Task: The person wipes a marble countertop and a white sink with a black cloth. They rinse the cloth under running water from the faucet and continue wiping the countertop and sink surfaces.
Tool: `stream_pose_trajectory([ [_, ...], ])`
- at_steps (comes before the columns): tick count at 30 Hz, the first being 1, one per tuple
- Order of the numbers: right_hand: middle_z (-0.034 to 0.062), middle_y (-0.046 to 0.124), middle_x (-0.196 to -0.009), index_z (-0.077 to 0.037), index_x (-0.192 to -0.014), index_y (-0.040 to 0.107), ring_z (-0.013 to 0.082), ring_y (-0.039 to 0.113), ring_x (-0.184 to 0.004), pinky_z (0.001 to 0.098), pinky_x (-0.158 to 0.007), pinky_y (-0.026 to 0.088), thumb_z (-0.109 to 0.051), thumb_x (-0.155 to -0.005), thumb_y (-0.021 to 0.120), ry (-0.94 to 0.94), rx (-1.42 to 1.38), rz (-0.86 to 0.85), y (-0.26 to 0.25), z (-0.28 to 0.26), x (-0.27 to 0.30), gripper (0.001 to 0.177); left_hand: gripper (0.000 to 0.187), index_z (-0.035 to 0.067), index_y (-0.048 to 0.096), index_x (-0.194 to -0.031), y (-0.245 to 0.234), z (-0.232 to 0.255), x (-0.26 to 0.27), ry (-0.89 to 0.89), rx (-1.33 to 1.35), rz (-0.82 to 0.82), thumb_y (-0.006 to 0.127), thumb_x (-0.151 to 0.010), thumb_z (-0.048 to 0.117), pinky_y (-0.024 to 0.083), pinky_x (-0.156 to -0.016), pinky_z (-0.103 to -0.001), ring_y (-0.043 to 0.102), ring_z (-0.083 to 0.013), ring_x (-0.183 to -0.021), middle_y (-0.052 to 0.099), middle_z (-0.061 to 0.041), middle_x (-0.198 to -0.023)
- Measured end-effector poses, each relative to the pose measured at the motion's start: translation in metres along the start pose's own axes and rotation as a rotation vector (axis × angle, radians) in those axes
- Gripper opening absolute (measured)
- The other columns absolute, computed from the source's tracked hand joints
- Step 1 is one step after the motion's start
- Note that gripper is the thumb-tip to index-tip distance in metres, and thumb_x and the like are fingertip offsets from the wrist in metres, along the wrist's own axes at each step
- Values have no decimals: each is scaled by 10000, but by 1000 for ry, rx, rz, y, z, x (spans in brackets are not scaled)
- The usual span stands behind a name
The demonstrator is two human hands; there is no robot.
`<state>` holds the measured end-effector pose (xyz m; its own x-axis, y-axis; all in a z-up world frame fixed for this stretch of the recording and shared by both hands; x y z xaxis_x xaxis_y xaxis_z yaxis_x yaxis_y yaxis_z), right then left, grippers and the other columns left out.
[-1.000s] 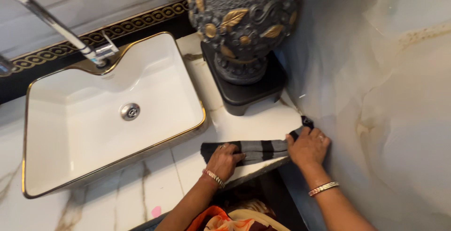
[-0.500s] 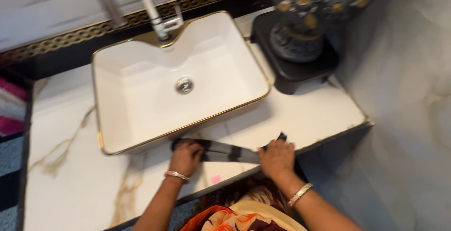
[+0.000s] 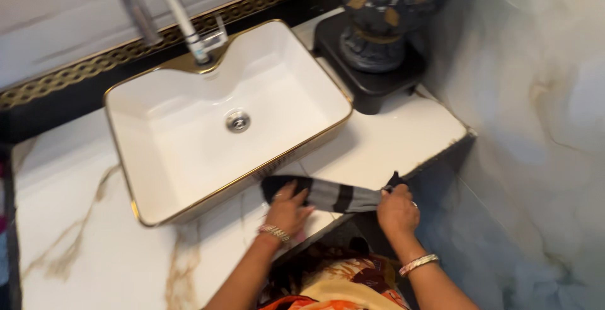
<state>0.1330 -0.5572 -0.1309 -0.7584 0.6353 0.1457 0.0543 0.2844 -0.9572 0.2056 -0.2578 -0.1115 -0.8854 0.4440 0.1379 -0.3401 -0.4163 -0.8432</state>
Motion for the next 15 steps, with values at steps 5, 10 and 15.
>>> stream_pose_trajectory([
  [5,369,706,-1270,89,-1307,657,476,658,-1205,507,-997,523,-729,-1027,338,293,-389,-526,93,-1,17,921,659,5,405,-1439,51,53,-71,63,-90,-68,617,-959,405,139,-1274,-467,120,-416,-1566,166,-285,-1664],
  [10,309,604,-1370,101,-1272,627,397,588,-1297,446,-1051,472,-771,-825,598,507,-809,-404,103,2,5,981,830,5,208,-1561,77,78,-118,200,-132,-178,565,-960,453,-18,-1245,-532,-69,-443,-1558,12,-301,-1664],
  [15,293,675,-1347,99,-1297,625,372,656,-1273,439,-1046,504,-725,-820,616,693,-1000,-304,72,69,-102,953,959,12,57,-1605,112,132,-186,206,-312,-316,506,-957,558,-45,-1243,-517,-129,-415,-1557,-97,-299,-1668],
])
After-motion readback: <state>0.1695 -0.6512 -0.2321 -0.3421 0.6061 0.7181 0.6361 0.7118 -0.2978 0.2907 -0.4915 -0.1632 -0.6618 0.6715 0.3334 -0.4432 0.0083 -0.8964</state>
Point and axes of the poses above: each hand's wrist, its own x-axis away from the middle knuckle, its own y-axis out of the palm, z = x × y, the point moved 8 cm from there along -x, towards the middle knuckle
